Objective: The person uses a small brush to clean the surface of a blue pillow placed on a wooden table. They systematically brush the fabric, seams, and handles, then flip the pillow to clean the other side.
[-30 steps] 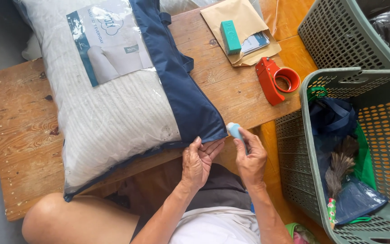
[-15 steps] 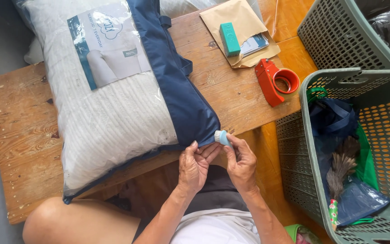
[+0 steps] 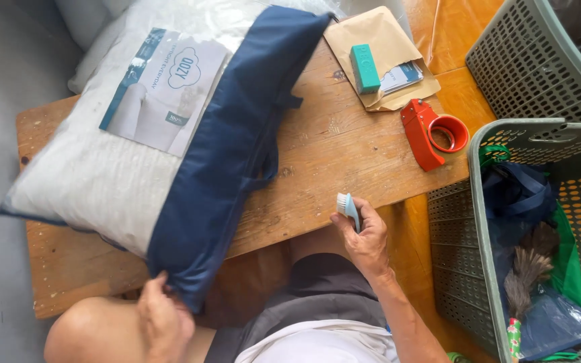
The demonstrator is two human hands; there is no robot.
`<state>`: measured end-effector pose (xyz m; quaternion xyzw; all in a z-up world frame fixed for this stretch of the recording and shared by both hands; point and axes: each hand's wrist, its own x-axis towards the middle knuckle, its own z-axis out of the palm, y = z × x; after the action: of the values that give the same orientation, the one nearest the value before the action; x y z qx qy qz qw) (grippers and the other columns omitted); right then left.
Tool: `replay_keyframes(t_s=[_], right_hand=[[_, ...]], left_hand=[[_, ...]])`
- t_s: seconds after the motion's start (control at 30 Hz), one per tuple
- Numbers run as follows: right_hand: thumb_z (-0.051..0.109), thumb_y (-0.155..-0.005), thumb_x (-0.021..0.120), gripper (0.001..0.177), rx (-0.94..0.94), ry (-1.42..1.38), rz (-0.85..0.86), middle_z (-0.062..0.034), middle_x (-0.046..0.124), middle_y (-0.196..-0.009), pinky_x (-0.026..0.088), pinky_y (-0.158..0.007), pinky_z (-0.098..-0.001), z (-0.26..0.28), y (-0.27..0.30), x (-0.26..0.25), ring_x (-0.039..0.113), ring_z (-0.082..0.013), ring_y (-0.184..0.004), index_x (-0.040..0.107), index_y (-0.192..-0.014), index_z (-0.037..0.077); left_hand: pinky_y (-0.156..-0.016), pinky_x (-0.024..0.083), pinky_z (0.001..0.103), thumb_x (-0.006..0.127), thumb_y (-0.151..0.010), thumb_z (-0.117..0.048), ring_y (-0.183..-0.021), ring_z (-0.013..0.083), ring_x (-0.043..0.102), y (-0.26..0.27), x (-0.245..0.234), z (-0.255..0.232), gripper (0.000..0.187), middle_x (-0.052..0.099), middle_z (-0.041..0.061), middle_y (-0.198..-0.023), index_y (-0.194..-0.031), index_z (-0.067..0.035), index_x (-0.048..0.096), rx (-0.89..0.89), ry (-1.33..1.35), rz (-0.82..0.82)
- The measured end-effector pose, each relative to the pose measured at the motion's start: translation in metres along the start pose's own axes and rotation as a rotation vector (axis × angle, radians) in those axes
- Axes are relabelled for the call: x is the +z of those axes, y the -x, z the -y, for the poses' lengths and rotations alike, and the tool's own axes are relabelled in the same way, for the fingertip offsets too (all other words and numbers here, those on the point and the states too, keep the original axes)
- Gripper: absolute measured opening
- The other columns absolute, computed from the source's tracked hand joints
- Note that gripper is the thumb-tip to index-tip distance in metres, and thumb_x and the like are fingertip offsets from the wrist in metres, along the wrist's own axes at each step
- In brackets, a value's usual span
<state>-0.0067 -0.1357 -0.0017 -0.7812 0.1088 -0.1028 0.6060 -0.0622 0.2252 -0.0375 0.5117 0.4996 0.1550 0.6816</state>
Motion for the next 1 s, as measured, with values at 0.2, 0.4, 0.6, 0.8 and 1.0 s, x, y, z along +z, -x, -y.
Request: replay_keyframes(t_s=[0.2,0.4,0.6,0.8,1.0], right_hand=[[0.024,-0.097,0.072,0.014,-0.109,0.007,0.010,0.0021,0.052,-0.080,0.043,-0.060,-0.0256,0.023,-0.066,0.021,0.046,-0.0112,-0.072,0.066,-0.098,0.012],[0.019,-0.093,0.076,0.013,-0.093,-0.004,0.150,-0.0023,0.063,-0.089,0.051,-0.058,-0.0258,0.048,-0.151,0.060,0.059,-0.0112,-0.072,0.067,-0.102,0.013],[0.013,-0.084,0.082,0.019,-0.176,0.117,0.245,-0.0113,0.062,-0.079,0.051,-0.069,-0.0400,-0.003,-0.134,0.104,0.065,-0.0246,-0.078,0.065,-0.091,0.008],[0.011,-0.088,0.075,0.015,0.081,0.045,0.381,-0.0033,0.063,-0.061,0.044,-0.059,-0.0269,0.013,-0.047,0.078,0.055,-0.0123,-0.061,0.060,-0.088,0.011],[0.004,-0.086,0.075,0.014,0.224,-0.072,0.423,-0.0047,0.066,-0.058,0.041,-0.055,-0.0254,0.007,0.019,0.061,0.050,-0.0109,-0.057,0.061,-0.086,0.008]], left_hand=[[-0.097,0.052,0.031,0.070,-0.089,-0.054,-0.122,0.0161,0.060,0.030,0.012,-0.083,0.064,0.061,0.009,-0.136,-0.136,-0.012,0.057,0.262,-0.225,-0.111],[-0.095,0.052,0.030,0.081,-0.085,-0.033,-0.107,0.0172,0.064,0.006,0.028,-0.106,0.056,0.070,0.008,-0.117,-0.129,-0.004,0.063,0.473,-0.427,0.071],[-0.073,0.052,0.047,0.091,-0.087,-0.035,-0.094,0.0308,0.068,-0.077,0.041,-0.104,0.039,0.068,0.012,-0.094,-0.111,-0.012,0.072,0.532,-0.638,-0.034],[-0.093,0.050,0.047,0.091,-0.092,-0.037,-0.115,0.0353,0.063,-0.149,0.065,-0.125,0.056,0.066,0.017,-0.117,-0.131,-0.011,0.061,0.690,-0.641,-0.121],[-0.099,0.039,0.062,0.097,-0.092,-0.020,-0.115,0.0490,0.051,-0.073,0.078,-0.105,0.070,0.047,0.027,-0.129,-0.137,0.001,0.049,1.183,-0.560,-0.346]])
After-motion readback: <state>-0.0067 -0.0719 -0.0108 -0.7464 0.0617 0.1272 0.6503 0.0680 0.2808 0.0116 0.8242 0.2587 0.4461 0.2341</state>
